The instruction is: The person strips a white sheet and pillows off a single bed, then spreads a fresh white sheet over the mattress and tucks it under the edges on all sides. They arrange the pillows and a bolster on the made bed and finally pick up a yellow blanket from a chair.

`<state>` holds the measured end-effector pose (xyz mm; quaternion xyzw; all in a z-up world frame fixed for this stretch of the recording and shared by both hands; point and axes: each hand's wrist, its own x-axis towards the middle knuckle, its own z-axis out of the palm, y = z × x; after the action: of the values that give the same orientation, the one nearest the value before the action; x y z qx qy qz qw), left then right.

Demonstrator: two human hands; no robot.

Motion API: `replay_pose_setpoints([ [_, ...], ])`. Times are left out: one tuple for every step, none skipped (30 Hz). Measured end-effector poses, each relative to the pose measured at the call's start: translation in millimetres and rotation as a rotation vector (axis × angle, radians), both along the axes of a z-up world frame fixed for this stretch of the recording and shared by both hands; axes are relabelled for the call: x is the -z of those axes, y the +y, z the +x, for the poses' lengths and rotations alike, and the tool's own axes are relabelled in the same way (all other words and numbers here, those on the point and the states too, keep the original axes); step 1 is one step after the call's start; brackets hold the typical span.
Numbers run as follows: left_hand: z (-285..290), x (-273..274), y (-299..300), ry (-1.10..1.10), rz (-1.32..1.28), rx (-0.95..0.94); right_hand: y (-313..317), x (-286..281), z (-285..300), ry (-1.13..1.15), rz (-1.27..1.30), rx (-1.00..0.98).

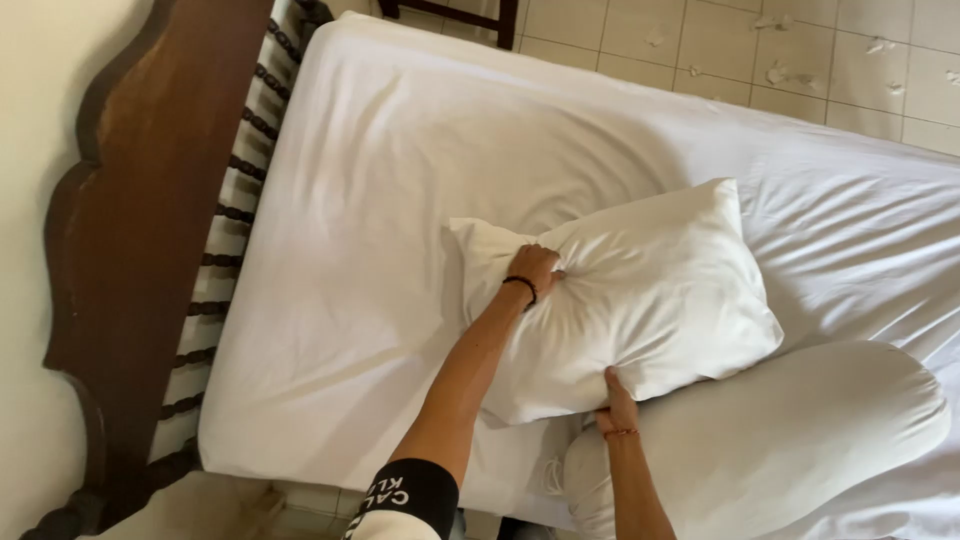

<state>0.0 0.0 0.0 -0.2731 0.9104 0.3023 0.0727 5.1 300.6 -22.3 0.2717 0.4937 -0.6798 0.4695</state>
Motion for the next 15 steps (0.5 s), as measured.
replay_pose_setpoints([
  [7.1,-7.3,6.6,0.106,-0.003,-0.007,-8.1,-6.1,8.7,0.032,0.003,-0.029],
  [14.1,-15.3,12.8,0.212,-0.007,-0.014,-16.7,-12.9,17.5,0.065,0.005,-0.058],
  [33.2,-25.7,12.6,0.213,-0.012,-0.014,-34.1,-21.4,22.4,0.105,-0.003,-0.082],
  [51.9,-36.8,13.2,0.455,-0.034,-0.103,-51.6,-31.4,26.8,0.146,-0.010,-0.105],
  [67.6,-48.5,17.3,0.700,-0.054,-0.186,-66.3,-43.3,29.3,0.189,-0.018,-0.124],
  [89.2,-67.1,10.3,0.704,-0.057,-0.181,-81.2,-53.7,31.4,0.232,-0.024,-0.142],
  [114.2,-84.3,2.7,0.747,-0.067,-0.273,-97.3,-64.7,35.0,0.271,-0.027,-0.171],
  [139.1,-101.5,-4.2,0.789,-0.078,-0.365,-113.2,-76.2,38.9,0.310,-0.030,-0.199],
  [167.4,-115.1,-17.1,0.784,-0.086,-0.367,-128.4,-84.1,45.2,0.344,-0.041,-0.226],
  [194.9,-128.8,-28.9,0.819,-0.147,-0.444,-142.7,-92.2,50.9,0.378,-0.052,-0.252],
  [223.7,-141.5,-39.5,0.850,-0.203,-0.518,-155.2,-100.2,59.2,0.408,-0.056,-0.274],
  [253.8,-135.2,-52.2,0.841,-0.204,-0.517,-167.8,-103.1,68.6,0.439,-0.061,-0.297],
  [281.2,-129.0,-64.4,0.828,-0.254,-0.601,-180.5,-107.2,73.4,0.475,-0.067,-0.322],
  [309.0,-123.1,-75.9,0.813,-0.303,-0.685,-192.8,-112.4,77.7,0.511,-0.074,-0.346],
  [330.7,-120.0,-86.6,0.812,-0.310,-0.691,-212.9,-104.2,89.1,0.510,-0.080,-0.353],
])
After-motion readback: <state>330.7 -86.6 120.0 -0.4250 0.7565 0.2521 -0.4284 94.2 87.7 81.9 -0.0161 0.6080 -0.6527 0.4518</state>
